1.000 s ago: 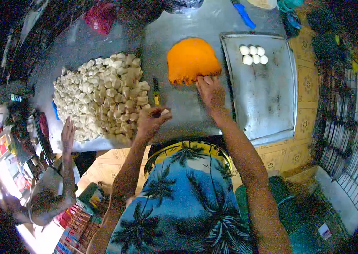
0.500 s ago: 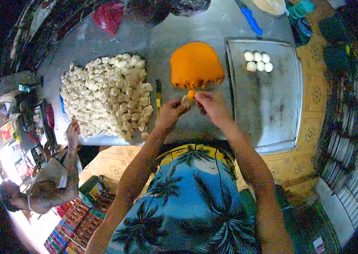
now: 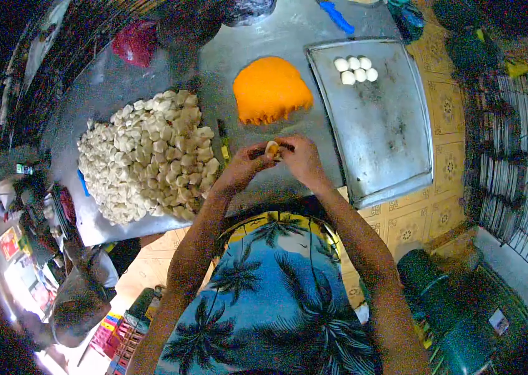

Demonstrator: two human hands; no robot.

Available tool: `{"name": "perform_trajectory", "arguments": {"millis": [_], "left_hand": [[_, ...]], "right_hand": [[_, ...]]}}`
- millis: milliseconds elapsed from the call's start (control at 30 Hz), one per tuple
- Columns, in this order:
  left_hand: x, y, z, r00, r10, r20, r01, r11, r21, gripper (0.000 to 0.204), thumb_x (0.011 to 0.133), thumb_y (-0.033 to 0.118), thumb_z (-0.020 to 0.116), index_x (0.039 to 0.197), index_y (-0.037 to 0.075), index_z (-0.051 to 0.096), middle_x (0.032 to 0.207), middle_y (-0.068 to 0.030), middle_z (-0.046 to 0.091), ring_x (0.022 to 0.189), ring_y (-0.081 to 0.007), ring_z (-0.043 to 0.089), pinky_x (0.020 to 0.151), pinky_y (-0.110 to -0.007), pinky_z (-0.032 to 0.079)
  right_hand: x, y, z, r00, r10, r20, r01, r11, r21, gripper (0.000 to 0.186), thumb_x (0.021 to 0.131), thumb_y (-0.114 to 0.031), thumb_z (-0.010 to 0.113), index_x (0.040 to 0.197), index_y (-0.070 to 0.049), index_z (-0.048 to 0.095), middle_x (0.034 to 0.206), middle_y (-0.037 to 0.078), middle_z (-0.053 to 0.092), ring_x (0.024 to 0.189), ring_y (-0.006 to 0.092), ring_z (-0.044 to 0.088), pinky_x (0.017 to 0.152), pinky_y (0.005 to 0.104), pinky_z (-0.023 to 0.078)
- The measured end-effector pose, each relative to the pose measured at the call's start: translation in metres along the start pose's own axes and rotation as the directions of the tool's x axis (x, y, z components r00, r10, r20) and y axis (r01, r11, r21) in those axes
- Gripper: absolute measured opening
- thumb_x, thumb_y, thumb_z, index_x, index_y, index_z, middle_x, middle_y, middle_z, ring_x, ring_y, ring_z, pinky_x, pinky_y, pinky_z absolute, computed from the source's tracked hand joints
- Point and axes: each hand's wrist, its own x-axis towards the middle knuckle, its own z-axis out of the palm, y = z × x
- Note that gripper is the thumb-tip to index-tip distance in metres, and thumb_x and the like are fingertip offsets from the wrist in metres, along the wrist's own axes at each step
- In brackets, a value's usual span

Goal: Stuffing small pieces of dough with a filling and arranging them onto baking trays.

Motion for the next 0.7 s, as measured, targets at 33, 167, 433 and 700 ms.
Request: {"name": "perform_trajectory", "arguments": {"millis": [33,167,433,700], "left_hand": [[-0.003,0.004,-0.001,1.000,-0.011,-0.015,0.012,0.996,0.089,0.043,0.097,0.024,0.070,0.129,-0.004,0.063,0.115,-0.0096,0.071,0.104,-0.0168,0.066,0.092,-0.032,0.055],[-0.001,0.011,0.007,0.998,-0.010,-0.068,0.033,0.937,0.347,0.045,0.096,0.025,0.071,0.129,-0.004,0.064,0.108,-0.0088,0.073,0.099,-0.0144,0.067,0.090,-0.031,0.054],[0.010,0.000,0.023,0.972,0.058,-0.230,-0.006,0.976,0.219,0.039,0.097,0.021,0.069,0.129,0.000,0.065,0.102,-0.0116,0.075,0.083,-0.0148,0.068,0.080,-0.032,0.056],[0.018,-0.006,0.040,0.978,-0.048,-0.204,0.152,0.832,0.534,0.023,0.095,0.016,0.064,0.113,0.003,0.071,0.092,-0.0141,0.072,0.082,-0.0216,0.069,0.077,-0.036,0.054]], "right_hand": [[-0.001,-0.001,0.003,0.983,-0.177,-0.054,0.162,0.963,-0.217,0.034,0.091,-0.004,0.070,0.124,0.000,0.067,0.094,0.010,0.073,0.078,0.0155,0.068,0.072,0.0279,0.055],[-0.003,0.000,0.005,0.995,-0.089,-0.045,0.091,0.995,0.030,0.037,0.089,-0.002,0.071,0.126,0.000,0.067,0.095,0.010,0.073,0.080,0.0161,0.069,0.072,0.0273,0.056],[0.010,-0.012,-0.025,0.960,-0.254,0.117,0.274,0.938,-0.213,0.029,0.082,-0.011,0.078,0.110,-0.006,0.073,0.088,0.015,0.065,0.089,0.0314,0.067,0.079,0.0398,0.054],[0.011,0.021,-0.038,0.879,-0.436,0.191,0.475,0.778,-0.411,0.013,0.085,-0.012,0.074,0.090,-0.001,0.072,0.082,0.017,0.062,0.080,0.0365,0.064,0.072,0.0460,0.049]]}}
